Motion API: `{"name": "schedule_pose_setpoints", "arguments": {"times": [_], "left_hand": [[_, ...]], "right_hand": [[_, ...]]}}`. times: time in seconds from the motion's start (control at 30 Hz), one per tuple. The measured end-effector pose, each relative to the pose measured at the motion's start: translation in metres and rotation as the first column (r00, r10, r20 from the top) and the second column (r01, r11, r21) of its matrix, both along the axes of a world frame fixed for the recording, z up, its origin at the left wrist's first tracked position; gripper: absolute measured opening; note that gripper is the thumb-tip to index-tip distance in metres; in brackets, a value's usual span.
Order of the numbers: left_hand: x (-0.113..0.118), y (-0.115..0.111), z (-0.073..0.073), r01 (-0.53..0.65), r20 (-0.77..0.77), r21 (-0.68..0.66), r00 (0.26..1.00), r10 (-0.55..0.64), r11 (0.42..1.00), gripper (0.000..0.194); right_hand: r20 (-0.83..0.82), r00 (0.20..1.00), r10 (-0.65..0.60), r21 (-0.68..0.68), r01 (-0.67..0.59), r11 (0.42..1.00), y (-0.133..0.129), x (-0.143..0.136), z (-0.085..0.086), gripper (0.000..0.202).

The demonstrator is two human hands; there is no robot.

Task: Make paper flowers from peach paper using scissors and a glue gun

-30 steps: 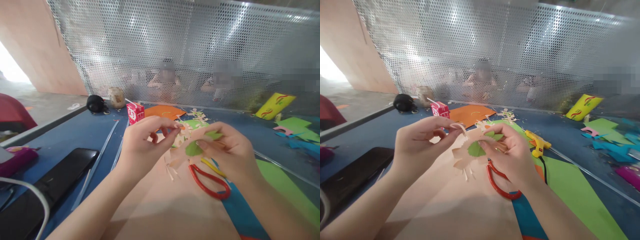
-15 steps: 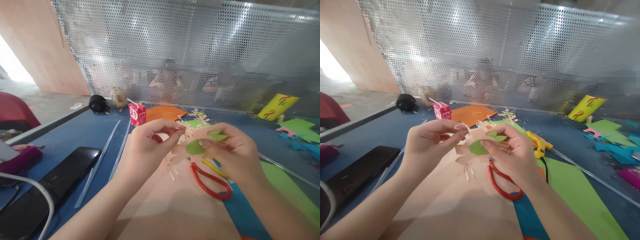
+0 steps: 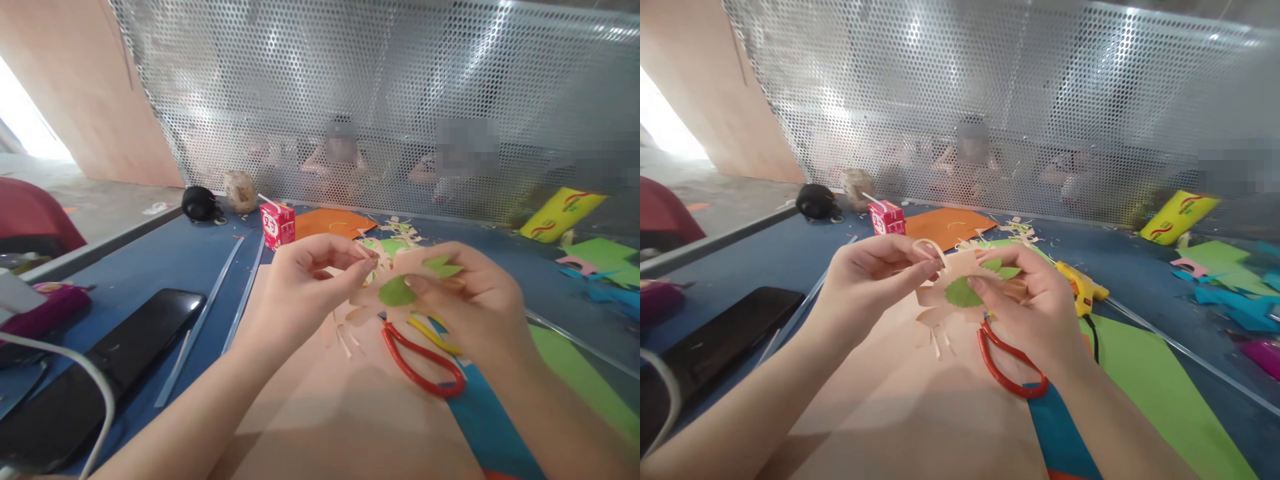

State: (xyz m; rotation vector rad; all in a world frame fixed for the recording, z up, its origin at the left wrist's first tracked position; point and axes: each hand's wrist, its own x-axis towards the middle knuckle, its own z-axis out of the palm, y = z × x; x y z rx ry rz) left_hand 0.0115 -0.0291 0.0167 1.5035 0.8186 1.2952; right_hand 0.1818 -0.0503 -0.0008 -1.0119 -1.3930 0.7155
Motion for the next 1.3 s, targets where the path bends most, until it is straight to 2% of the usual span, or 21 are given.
{"name": "schedule_pose_setpoints", "arguments": {"times": [0.1,0.23,0.33,0.5,0.6,0.93,1.1,1.3], "left_hand": [[-0.0007,0.0002,-0.0013,-0.006,-0.034,0.017,0.999,0.006,1.0,0.002],[0.0001,0.001,-0.0073,-0.116,-0.106,0.176,0.985,0.136,0.978,0.006],[0.0011,0.0011,-0.01,-0.139,-0.128,0.251,0.976,0.176,0.958,0.009],[0.0,-0.0006,-0.0047,-0.049,-0.101,0.127,0.993,0.062,0.991,0.004],[-0.0001,-0.0008,-0.0033,-0.009,-0.057,0.106,0.998,0.015,0.994,0.005],[0.0006,-0.0024,-0.0045,0.048,0.002,0.059,0.999,-0.049,0.997,0.011],[0.001,-0.0006,-0.0045,0.044,0.0,0.075,0.999,-0.044,0.996,0.017],[-0.0021,-0.0007,-0.0052,0.091,0.046,0.025,0.995,-0.092,0.996,0.017]], "right_hand": [[0.005,1.0,0.007,0.016,-0.007,1.0,0.0004,0.0009,-0.0011,0.011],[0.05,0.999,-0.021,0.051,0.019,0.999,0.0008,0.0011,-0.0011,0.009],[0.054,0.998,-0.03,0.038,0.028,0.999,0.0004,0.0007,-0.0001,0.009],[-0.002,1.0,-0.002,0.002,0.002,1.0,-0.0008,0.0005,0.0011,0.011],[0.002,1.0,-0.002,-0.007,0.002,1.0,-0.0011,0.0008,0.0019,0.011],[0.035,0.999,0.0,0.014,0.0,1.0,-0.0015,0.0023,0.0042,0.013],[0.027,1.0,-0.004,0.006,0.004,1.0,-0.0012,0.0026,0.0034,0.01],[-0.007,1.0,-0.003,-0.006,0.003,1.0,-0.0032,0.0012,0.0034,0.01]]}}
